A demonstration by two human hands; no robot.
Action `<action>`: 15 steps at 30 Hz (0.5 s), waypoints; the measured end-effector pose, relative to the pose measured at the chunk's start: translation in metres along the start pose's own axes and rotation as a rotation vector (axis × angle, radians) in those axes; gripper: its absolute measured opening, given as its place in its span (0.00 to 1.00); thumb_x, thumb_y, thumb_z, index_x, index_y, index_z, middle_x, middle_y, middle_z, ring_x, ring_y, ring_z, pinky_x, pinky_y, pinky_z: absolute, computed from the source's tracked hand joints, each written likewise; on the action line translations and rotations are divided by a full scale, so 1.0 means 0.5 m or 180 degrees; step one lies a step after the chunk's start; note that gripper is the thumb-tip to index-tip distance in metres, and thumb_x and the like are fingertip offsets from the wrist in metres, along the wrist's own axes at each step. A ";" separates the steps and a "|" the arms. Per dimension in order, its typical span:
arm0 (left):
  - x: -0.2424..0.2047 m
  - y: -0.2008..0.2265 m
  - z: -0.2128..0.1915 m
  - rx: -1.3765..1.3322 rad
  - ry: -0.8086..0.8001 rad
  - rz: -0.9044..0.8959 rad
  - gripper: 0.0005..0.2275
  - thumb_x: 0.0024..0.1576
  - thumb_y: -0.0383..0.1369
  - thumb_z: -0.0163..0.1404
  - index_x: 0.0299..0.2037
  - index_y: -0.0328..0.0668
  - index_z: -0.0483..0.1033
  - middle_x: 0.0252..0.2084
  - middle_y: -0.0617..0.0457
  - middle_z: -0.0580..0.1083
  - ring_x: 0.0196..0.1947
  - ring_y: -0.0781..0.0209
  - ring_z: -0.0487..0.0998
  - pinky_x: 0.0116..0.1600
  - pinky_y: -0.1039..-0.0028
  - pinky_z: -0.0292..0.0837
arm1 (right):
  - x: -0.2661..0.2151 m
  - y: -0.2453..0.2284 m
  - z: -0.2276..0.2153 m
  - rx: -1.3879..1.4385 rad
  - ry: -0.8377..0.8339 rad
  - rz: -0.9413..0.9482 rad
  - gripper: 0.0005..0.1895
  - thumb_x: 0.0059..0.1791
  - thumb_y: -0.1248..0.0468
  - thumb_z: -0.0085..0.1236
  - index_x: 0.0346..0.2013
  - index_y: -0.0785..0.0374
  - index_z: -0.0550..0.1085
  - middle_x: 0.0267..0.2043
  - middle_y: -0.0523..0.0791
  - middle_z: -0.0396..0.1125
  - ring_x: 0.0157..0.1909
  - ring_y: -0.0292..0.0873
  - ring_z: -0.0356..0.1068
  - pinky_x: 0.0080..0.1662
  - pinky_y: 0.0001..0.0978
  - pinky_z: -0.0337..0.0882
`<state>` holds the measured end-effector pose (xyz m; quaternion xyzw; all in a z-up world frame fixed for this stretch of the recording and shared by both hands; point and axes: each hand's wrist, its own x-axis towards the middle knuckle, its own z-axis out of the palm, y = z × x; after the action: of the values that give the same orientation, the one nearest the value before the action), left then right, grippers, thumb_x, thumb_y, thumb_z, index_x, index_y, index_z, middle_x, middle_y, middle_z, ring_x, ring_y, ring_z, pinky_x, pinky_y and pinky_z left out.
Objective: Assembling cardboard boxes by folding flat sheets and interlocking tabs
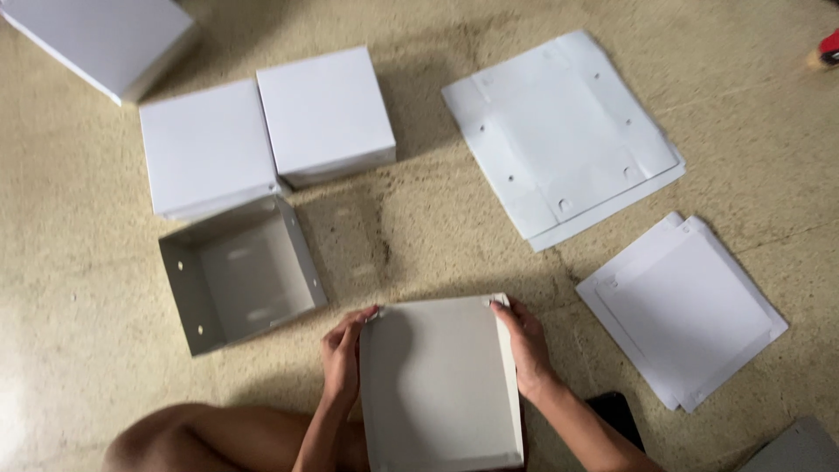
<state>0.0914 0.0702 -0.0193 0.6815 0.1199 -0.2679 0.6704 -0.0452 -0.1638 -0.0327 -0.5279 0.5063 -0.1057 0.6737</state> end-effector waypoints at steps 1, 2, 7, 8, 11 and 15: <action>0.008 -0.009 -0.001 -0.0093 -0.0033 0.0151 0.14 0.58 0.36 0.50 0.43 0.35 0.86 0.46 0.48 0.82 0.49 0.60 0.77 0.51 0.73 0.66 | 0.012 0.013 -0.002 0.0189 -0.0051 -0.0206 0.10 0.47 0.62 0.60 0.42 0.59 0.79 0.40 0.40 0.75 0.45 0.34 0.69 0.49 0.26 0.66; 0.015 -0.018 -0.002 -0.0186 -0.0065 0.0302 0.13 0.59 0.34 0.50 0.42 0.34 0.85 0.45 0.48 0.81 0.47 0.62 0.76 0.50 0.77 0.63 | 0.022 0.025 -0.004 0.0380 -0.0101 -0.0411 0.09 0.48 0.65 0.61 0.43 0.60 0.79 0.42 0.40 0.75 0.46 0.32 0.69 0.51 0.23 0.67; 0.009 -0.017 0.002 -0.0346 -0.0064 0.0371 0.11 0.60 0.31 0.50 0.44 0.34 0.84 0.43 0.46 0.79 0.46 0.62 0.74 0.52 0.73 0.63 | 0.002 -0.018 -0.011 -0.0467 -0.0176 -0.1107 0.08 0.47 0.68 0.63 0.41 0.63 0.79 0.35 0.45 0.75 0.39 0.35 0.71 0.45 0.27 0.71; 0.007 -0.015 0.005 -0.0473 -0.0060 0.0485 0.10 0.61 0.28 0.49 0.46 0.32 0.83 0.41 0.44 0.79 0.45 0.62 0.72 0.55 0.69 0.63 | -0.001 -0.030 -0.008 -0.0547 -0.0171 -0.1080 0.08 0.47 0.69 0.65 0.41 0.64 0.80 0.31 0.47 0.74 0.37 0.35 0.70 0.45 0.30 0.71; 0.015 -0.026 0.009 -0.0559 -0.0027 0.0500 0.10 0.60 0.27 0.49 0.45 0.32 0.83 0.40 0.45 0.78 0.44 0.62 0.71 0.54 0.71 0.63 | -0.017 -0.053 -0.006 -0.0537 -0.0011 -0.0784 0.08 0.46 0.65 0.68 0.38 0.63 0.79 0.29 0.42 0.71 0.34 0.33 0.67 0.38 0.26 0.69; 0.018 -0.032 0.007 -0.0546 -0.0099 0.0478 0.10 0.60 0.27 0.49 0.44 0.30 0.83 0.39 0.44 0.78 0.43 0.62 0.72 0.54 0.71 0.63 | 0.023 -0.012 -0.013 -0.0664 0.0028 -0.0590 0.09 0.44 0.66 0.69 0.37 0.61 0.80 0.26 0.41 0.70 0.29 0.31 0.66 0.34 0.23 0.66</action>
<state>0.0898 0.0660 -0.0373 0.6245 0.0806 -0.2162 0.7462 -0.0428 -0.1779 -0.0338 -0.6391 0.4665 -0.1165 0.6003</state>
